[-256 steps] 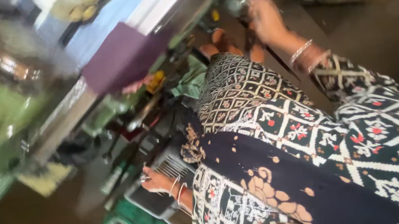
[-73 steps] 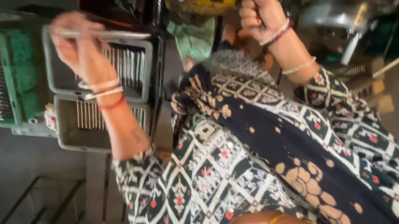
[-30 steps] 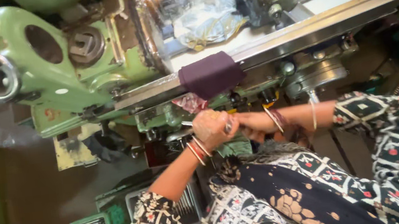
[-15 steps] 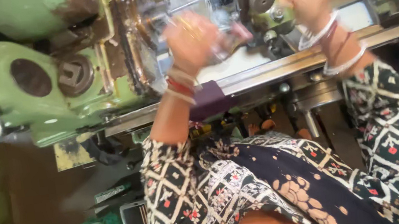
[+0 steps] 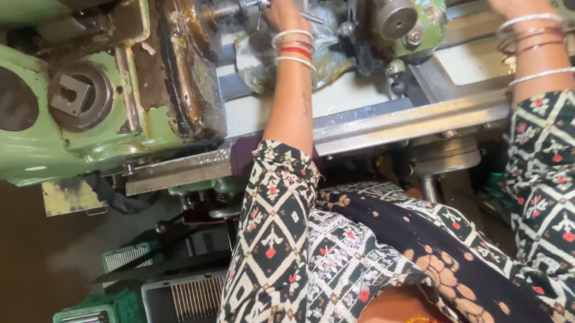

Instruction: The person repeatedly picks up small metal rods from a tray, inserts them into a green industrial machine, and secures them using a wrench. The person handles the rods one at a time and repeats the process continuously.

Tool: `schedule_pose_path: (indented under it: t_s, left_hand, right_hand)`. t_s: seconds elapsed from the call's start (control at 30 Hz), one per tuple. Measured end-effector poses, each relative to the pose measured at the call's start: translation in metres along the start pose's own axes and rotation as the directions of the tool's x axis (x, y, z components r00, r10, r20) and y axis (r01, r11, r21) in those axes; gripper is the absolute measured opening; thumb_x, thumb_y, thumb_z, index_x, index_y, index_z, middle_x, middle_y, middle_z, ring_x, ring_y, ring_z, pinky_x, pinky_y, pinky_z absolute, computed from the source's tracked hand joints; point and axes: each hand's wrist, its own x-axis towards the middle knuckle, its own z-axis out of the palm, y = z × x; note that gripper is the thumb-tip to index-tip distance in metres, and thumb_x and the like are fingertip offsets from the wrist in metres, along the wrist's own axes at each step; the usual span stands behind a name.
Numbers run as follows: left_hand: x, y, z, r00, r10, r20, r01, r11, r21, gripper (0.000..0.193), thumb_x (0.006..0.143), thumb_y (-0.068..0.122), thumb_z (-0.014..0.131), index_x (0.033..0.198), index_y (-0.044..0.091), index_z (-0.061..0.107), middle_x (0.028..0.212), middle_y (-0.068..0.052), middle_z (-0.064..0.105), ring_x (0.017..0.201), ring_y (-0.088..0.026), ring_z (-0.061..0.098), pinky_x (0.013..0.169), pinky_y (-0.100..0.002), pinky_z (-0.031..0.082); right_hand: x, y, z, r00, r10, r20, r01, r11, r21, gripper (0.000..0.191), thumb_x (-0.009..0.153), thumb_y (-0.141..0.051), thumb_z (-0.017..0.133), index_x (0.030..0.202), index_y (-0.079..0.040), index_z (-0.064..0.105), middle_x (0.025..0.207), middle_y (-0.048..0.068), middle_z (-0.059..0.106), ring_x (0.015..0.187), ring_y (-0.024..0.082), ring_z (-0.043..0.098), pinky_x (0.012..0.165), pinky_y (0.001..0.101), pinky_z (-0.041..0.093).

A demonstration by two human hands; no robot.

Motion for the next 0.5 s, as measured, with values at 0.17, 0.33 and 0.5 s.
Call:
schedule_pose_path:
  t_s: [0.17, 0.33, 0.5]
  left_hand:
    - [-0.003, -0.001, 0.010, 0.980, 0.185, -0.067, -0.165, 0.958, 0.235, 0.062, 0.104, 0.039, 0.055, 0.122, -0.020, 0.059, 0.128, -0.038, 0.059, 0.113, -0.045, 0.059, 0.102, -0.049, 0.045]
    - [-0.008, 0.003, 0.010, 0.998, 0.064, 0.003, -0.064, 0.997, 0.032, 0.063, 0.102, 0.041, 0.048, 0.117, -0.020, 0.058, 0.128, -0.036, 0.062, 0.110, -0.046, 0.062, 0.097, -0.049, 0.047]
    - [-0.003, -0.001, 0.010, 0.989, 0.145, -0.020, -0.144, 0.989, 0.044, 0.060, 0.102, 0.037, 0.050, 0.121, -0.020, 0.056, 0.134, -0.038, 0.056, 0.114, -0.042, 0.057, 0.100, -0.047, 0.044]
  right_hand:
    - [-0.014, 0.007, 0.018, 0.997, 0.033, -0.072, -0.020, 0.986, 0.166, 0.016, 0.103, 0.002, 0.051, 0.114, 0.006, 0.062, 0.110, 0.030, 0.063, 0.096, 0.052, 0.060, 0.079, 0.0569, 0.046]
    - [-0.022, 0.026, 0.030, 0.984, 0.153, 0.087, -0.160, 0.984, 0.079, 0.011, 0.110, -0.003, 0.052, 0.109, 0.004, 0.059, 0.108, 0.029, 0.064, 0.097, 0.051, 0.060, 0.079, 0.0578, 0.046]
    - [-0.026, 0.032, 0.033, 0.989, 0.134, 0.067, -0.139, 0.987, 0.075, 0.009, 0.109, -0.002, 0.052, 0.110, 0.002, 0.061, 0.105, 0.028, 0.066, 0.095, 0.050, 0.061, 0.077, 0.0569, 0.046]
